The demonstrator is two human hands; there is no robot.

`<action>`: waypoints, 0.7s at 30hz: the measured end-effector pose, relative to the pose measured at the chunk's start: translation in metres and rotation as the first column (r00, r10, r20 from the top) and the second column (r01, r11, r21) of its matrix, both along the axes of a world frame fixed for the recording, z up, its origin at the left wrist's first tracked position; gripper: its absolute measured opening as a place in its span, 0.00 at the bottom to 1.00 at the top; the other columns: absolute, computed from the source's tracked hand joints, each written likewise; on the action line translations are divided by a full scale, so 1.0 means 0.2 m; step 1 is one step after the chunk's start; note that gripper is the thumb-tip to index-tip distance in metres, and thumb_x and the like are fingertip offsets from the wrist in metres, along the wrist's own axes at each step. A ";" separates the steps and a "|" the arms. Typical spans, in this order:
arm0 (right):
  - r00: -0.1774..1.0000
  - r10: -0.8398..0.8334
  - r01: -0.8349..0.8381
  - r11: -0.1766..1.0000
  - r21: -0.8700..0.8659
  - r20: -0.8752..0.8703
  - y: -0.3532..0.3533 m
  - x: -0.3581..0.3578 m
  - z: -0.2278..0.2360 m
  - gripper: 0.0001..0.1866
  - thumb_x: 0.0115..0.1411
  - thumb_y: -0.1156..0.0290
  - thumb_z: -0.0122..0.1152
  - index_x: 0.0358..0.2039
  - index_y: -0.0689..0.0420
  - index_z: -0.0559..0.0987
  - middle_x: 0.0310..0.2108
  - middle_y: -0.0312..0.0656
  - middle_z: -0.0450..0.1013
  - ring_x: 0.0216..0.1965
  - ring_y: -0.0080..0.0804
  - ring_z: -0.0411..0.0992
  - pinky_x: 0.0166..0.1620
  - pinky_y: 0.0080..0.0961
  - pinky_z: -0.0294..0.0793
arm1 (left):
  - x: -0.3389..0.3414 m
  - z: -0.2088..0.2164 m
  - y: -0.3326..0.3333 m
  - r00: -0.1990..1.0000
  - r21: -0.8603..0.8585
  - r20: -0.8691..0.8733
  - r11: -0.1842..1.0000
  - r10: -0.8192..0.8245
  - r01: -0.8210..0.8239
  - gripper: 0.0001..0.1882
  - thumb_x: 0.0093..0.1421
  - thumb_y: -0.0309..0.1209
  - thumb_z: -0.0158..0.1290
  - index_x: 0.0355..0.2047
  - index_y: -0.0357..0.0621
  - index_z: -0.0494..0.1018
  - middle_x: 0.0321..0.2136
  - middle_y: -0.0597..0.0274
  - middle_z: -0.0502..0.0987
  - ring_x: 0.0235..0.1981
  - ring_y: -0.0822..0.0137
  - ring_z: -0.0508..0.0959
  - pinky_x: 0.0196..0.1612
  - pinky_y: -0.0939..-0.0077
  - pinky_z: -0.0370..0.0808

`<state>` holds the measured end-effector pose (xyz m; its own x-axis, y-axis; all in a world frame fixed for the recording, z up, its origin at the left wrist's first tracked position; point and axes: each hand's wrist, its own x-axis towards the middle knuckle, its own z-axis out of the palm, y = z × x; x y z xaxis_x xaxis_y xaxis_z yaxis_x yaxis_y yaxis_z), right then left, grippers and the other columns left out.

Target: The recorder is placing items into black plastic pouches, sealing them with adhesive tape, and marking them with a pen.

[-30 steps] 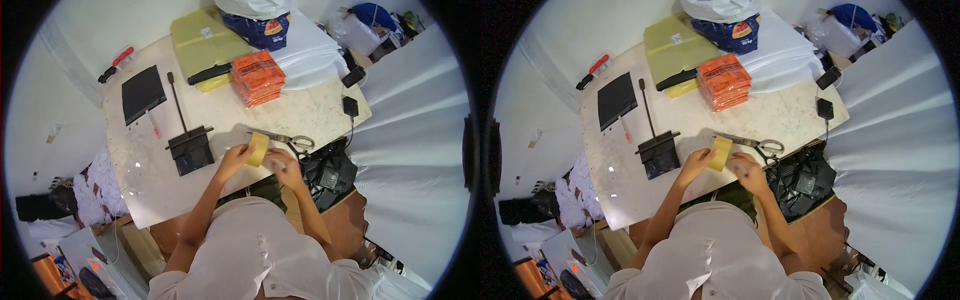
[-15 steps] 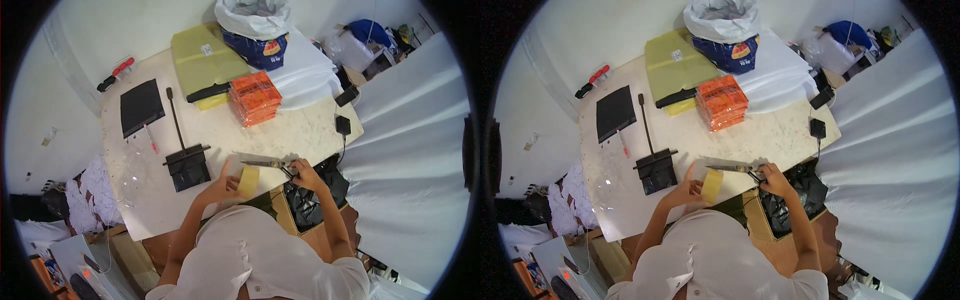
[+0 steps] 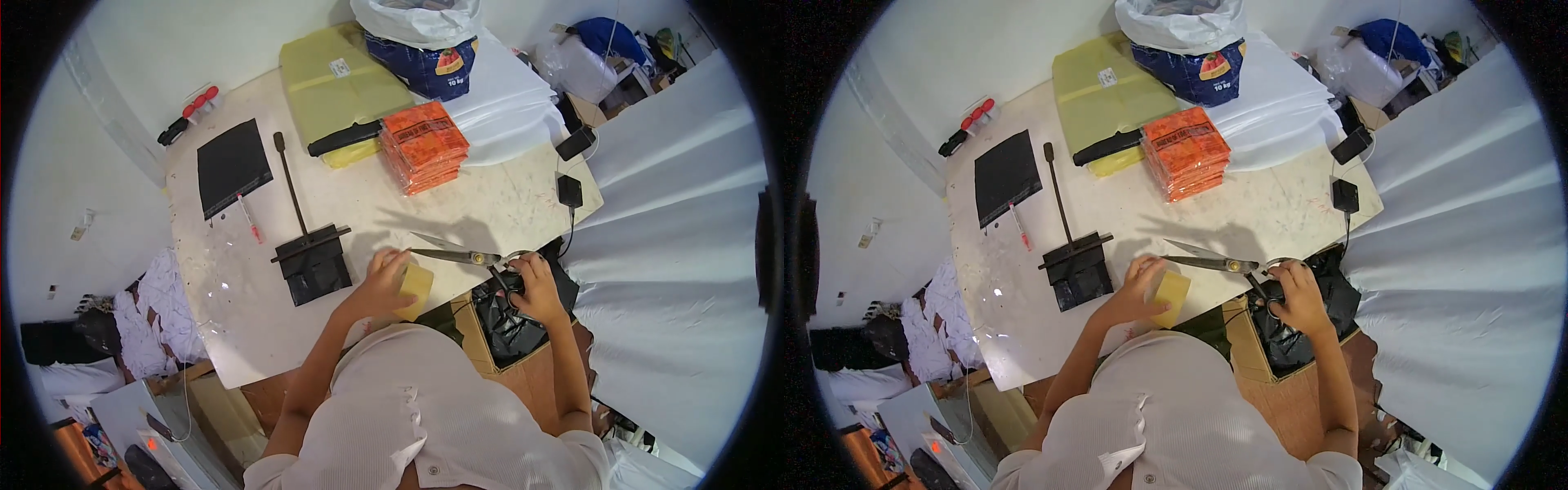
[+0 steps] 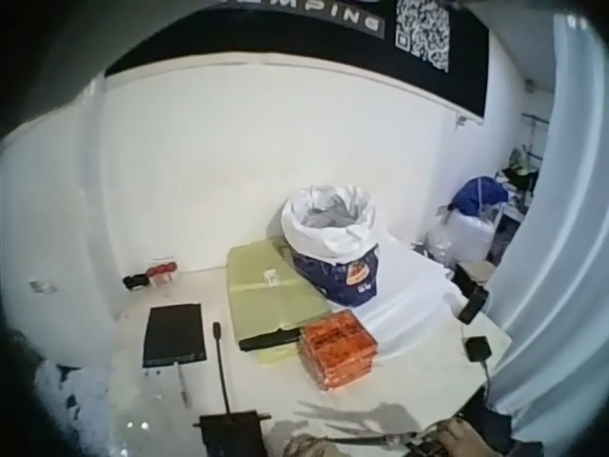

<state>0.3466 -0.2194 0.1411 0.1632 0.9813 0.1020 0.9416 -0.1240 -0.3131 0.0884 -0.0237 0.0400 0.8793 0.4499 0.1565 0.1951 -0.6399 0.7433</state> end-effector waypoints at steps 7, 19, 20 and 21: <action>0.988 -0.033 0.028 0.999 -0.033 -0.148 -0.05 -0.02 0.01 0.29 0.34 0.73 0.66 0.41 0.60 0.69 0.41 0.45 0.63 0.41 0.45 0.61 0.44 0.33 0.61 | 0.13 0.11 0.04 0.983 -0.755 0.129 0.629 -0.133 0.184 0.13 0.60 0.31 0.50 0.43 0.41 0.73 0.40 0.60 0.76 0.43 0.76 0.70 0.48 0.79 0.66; 0.285 -0.199 -0.165 0.954 -0.252 -0.938 -0.09 -0.06 -0.26 0.24 0.46 0.72 0.66 0.42 0.56 0.67 0.35 0.32 0.55 0.34 0.21 0.55 0.38 0.17 0.56 | 0.05 0.20 0.02 0.966 -0.660 0.259 0.733 0.013 0.167 0.09 0.59 0.26 0.49 0.32 0.35 0.77 0.30 0.59 0.78 0.33 0.71 0.74 0.40 0.82 0.68; 0.283 -0.196 -0.172 0.953 -0.250 -0.939 -0.08 -0.08 -0.28 0.24 0.46 0.72 0.66 0.42 0.56 0.67 0.35 0.32 0.55 0.34 0.21 0.55 0.38 0.17 0.56 | 0.04 0.21 0.02 0.967 -0.659 0.256 0.735 0.019 0.160 0.09 0.59 0.26 0.49 0.32 0.35 0.77 0.30 0.59 0.78 0.33 0.71 0.74 0.40 0.82 0.68; 0.221 -0.192 -0.187 0.954 -0.235 -0.956 -0.07 -0.11 -0.29 0.24 0.45 0.71 0.67 0.43 0.56 0.67 0.35 0.32 0.56 0.34 0.21 0.56 0.39 0.17 0.55 | 0.02 0.22 0.02 0.983 -0.694 0.180 0.714 0.047 0.093 0.09 0.59 0.26 0.48 0.32 0.35 0.77 0.30 0.59 0.78 0.33 0.72 0.74 0.39 0.82 0.68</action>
